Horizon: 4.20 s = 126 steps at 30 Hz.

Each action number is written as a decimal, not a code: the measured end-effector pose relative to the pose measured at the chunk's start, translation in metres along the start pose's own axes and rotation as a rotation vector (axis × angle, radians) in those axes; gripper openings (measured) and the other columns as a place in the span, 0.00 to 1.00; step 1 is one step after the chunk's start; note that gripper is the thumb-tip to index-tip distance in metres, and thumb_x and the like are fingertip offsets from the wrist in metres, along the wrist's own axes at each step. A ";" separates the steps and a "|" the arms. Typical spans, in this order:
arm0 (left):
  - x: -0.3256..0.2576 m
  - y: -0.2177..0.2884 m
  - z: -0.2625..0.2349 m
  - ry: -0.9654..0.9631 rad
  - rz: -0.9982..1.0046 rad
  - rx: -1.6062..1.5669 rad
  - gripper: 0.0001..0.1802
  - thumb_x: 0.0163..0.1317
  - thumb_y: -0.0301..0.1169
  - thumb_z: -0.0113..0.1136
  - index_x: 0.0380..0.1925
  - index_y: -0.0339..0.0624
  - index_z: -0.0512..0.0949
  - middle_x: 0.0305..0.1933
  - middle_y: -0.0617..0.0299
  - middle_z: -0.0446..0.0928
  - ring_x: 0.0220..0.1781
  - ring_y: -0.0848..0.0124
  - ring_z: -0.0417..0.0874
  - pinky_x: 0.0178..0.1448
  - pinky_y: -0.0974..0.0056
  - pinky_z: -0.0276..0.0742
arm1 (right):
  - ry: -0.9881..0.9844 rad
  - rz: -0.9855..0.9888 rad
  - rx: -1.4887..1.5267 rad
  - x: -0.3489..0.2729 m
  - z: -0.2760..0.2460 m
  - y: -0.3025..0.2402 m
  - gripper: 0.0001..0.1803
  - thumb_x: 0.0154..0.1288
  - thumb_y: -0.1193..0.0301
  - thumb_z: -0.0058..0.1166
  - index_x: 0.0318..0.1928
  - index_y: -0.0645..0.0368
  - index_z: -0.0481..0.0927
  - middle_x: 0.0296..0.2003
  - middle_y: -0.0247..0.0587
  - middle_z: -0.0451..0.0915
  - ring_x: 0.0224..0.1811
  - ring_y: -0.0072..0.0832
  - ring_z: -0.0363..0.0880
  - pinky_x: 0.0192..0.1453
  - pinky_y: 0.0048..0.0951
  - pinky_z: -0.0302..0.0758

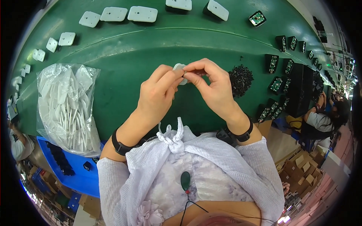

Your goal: The person picks up a white plastic base and a black component, fits the component into the base, and presses a black cover onto the assembly. The person then places the completed unit onto the green conveyor belt and repeats the process.

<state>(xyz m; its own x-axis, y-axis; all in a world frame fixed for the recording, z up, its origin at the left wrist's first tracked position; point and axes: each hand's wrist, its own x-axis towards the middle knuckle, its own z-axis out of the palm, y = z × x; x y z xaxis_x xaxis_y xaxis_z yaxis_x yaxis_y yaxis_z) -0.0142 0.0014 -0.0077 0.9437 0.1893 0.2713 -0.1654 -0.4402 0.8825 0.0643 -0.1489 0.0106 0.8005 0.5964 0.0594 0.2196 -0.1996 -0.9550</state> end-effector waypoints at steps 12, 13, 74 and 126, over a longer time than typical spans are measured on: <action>-0.005 0.002 0.012 0.034 -0.402 -0.703 0.10 0.65 0.16 0.51 0.46 0.28 0.70 0.44 0.55 0.72 0.42 0.67 0.83 0.45 0.67 0.83 | 0.030 0.016 -0.047 -0.006 -0.002 0.001 0.04 0.59 0.78 0.62 0.34 0.63 0.80 0.31 0.32 0.75 0.28 0.16 0.68 0.29 0.19 0.62; -0.006 0.002 0.011 0.034 -0.404 -0.702 0.10 0.65 0.16 0.51 0.46 0.28 0.70 0.44 0.55 0.72 0.42 0.67 0.83 0.45 0.67 0.83 | 0.030 0.017 -0.045 -0.006 -0.002 0.001 0.04 0.59 0.78 0.62 0.34 0.63 0.80 0.31 0.32 0.75 0.28 0.16 0.68 0.29 0.19 0.62; -0.001 -0.035 -0.023 -0.071 0.094 0.646 0.31 0.49 0.22 0.65 0.57 0.40 0.70 0.52 0.54 0.74 0.55 0.54 0.72 0.58 0.53 0.67 | 0.070 -0.145 -0.648 0.014 -0.053 0.023 0.22 0.52 0.77 0.63 0.50 0.60 0.75 0.46 0.41 0.78 0.50 0.36 0.77 0.56 0.32 0.73; 0.015 -0.026 0.000 -0.068 0.226 0.566 0.24 0.55 0.31 0.63 0.53 0.41 0.77 0.49 0.58 0.81 0.50 0.66 0.80 0.52 0.62 0.74 | 0.005 0.200 0.060 0.011 -0.019 0.014 0.21 0.65 0.73 0.58 0.58 0.64 0.74 0.49 0.40 0.80 0.47 0.19 0.77 0.50 0.21 0.74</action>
<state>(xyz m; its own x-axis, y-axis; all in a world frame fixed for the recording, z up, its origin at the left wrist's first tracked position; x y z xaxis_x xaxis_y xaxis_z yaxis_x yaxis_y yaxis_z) 0.0043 0.0153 -0.0271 0.9222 -0.0116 0.3865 -0.2036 -0.8644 0.4598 0.0870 -0.1594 0.0030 0.8278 0.5454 -0.1316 0.0225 -0.2667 -0.9635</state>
